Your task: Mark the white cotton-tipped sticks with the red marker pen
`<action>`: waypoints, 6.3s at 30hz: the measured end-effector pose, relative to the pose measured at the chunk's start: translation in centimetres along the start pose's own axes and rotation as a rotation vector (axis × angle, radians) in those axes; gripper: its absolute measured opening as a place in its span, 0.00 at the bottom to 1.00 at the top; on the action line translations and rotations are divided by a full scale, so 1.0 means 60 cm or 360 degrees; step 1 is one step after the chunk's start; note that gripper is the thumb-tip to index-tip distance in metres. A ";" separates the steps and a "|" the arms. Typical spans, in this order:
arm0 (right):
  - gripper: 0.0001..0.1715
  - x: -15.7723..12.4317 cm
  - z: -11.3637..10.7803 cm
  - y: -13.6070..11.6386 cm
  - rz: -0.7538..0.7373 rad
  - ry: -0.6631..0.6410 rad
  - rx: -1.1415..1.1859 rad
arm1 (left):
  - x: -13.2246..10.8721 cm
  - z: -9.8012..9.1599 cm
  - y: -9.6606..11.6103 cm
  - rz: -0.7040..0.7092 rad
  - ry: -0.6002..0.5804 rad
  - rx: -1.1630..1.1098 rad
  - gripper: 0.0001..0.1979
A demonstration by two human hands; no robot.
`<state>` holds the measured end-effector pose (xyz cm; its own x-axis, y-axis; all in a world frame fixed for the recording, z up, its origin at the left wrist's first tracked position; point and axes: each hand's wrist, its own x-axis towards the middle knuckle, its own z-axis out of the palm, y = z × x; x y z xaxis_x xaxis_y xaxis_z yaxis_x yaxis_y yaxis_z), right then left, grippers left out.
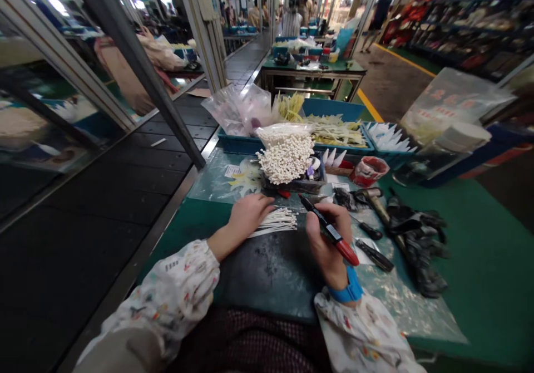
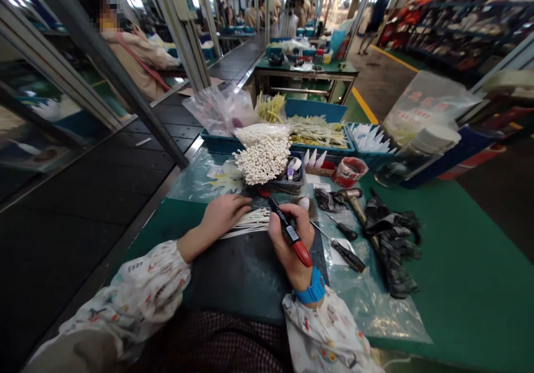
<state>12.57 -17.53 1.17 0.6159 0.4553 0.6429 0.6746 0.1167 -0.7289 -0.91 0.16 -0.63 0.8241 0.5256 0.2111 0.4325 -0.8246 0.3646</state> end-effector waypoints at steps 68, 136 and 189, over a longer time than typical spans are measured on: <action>0.11 0.014 0.026 0.008 0.0410 -0.0253 0.0561 | -0.011 -0.035 0.081 -0.0269 -0.0519 -0.1681 0.24; 0.22 0.028 0.018 0.006 0.0806 -0.0482 0.0754 | -0.012 -0.033 0.079 -0.0178 -0.0319 -0.1343 0.22; 0.20 0.023 0.027 0.007 0.0771 -0.0394 0.0699 | -0.010 -0.040 0.082 -0.0216 -0.0326 -0.1398 0.23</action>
<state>13.04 -15.42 1.37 0.6599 0.7277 0.1872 0.0884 0.1722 -0.9811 -0.14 -3.67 3.20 0.8716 0.4899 -0.0190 0.1659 -0.2583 0.9517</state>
